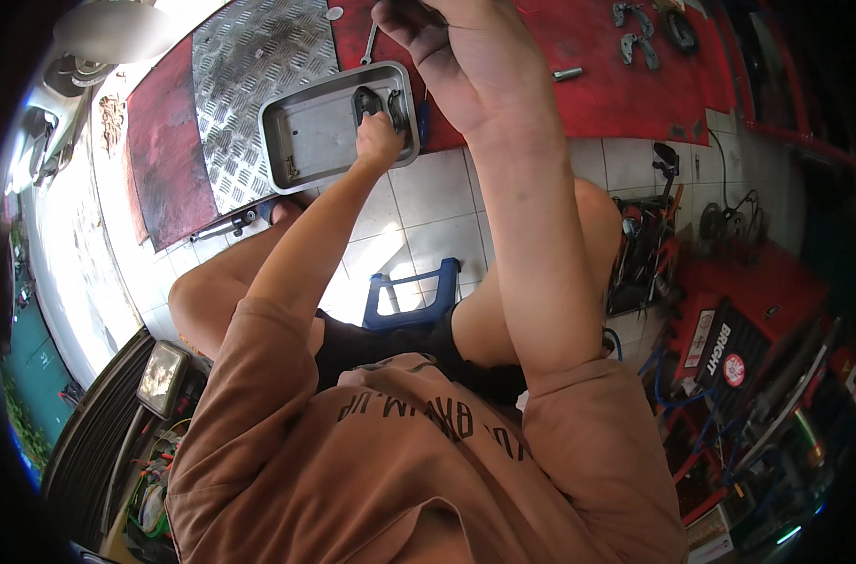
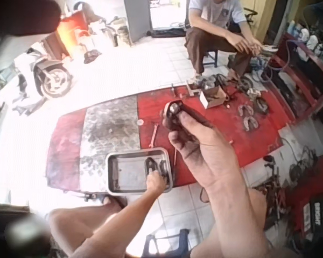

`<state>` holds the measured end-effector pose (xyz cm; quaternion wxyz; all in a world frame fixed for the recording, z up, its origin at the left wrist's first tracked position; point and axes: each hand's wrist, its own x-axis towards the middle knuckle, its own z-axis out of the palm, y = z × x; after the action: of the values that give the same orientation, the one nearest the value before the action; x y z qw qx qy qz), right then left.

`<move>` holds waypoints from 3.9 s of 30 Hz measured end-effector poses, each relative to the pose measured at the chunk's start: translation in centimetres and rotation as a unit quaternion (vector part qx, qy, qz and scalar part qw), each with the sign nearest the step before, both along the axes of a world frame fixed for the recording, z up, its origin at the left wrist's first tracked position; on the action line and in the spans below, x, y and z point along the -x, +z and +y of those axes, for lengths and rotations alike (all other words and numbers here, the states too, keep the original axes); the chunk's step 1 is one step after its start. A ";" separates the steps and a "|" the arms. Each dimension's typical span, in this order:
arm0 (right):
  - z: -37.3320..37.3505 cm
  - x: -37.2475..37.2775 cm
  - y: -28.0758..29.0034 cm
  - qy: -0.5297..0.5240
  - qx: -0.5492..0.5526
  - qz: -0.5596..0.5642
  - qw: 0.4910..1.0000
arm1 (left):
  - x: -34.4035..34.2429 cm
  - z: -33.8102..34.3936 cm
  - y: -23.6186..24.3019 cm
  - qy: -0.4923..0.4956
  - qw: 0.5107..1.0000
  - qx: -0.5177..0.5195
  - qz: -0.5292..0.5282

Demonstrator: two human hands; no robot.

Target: The person works on a motorcycle lever assembly by hand, taking it apart and looking at the internal components over a metal tray while sitting in a garage.

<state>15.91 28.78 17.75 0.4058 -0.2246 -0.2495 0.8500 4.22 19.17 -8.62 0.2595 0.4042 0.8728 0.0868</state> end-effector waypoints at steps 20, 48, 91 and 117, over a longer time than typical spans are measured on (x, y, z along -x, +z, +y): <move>-1.4 1.7 -0.7 -0.052 -0.121 -0.114 0.985 | 12.1 -1.4 19.1 0.090 0.622 -0.251 -0.737; -5.9 7.5 -1.2 -0.047 -0.524 -0.150 0.837 | 10.2 -7.1 24.9 0.176 0.437 -0.300 -0.830; -5.9 6.8 -2.4 -0.021 -0.175 -0.253 0.951 | 8.7 -4.9 24.3 -0.024 0.882 -0.415 -0.223; -5.5 6.1 -2.2 0.019 -0.391 -0.258 0.883 | 8.4 -5.2 24.6 -0.043 0.863 -0.461 -0.202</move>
<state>9.84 23.29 15.57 0.3659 -0.2541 -0.6615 0.6033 -4.14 13.99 15.95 0.2175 0.4883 0.6435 0.5478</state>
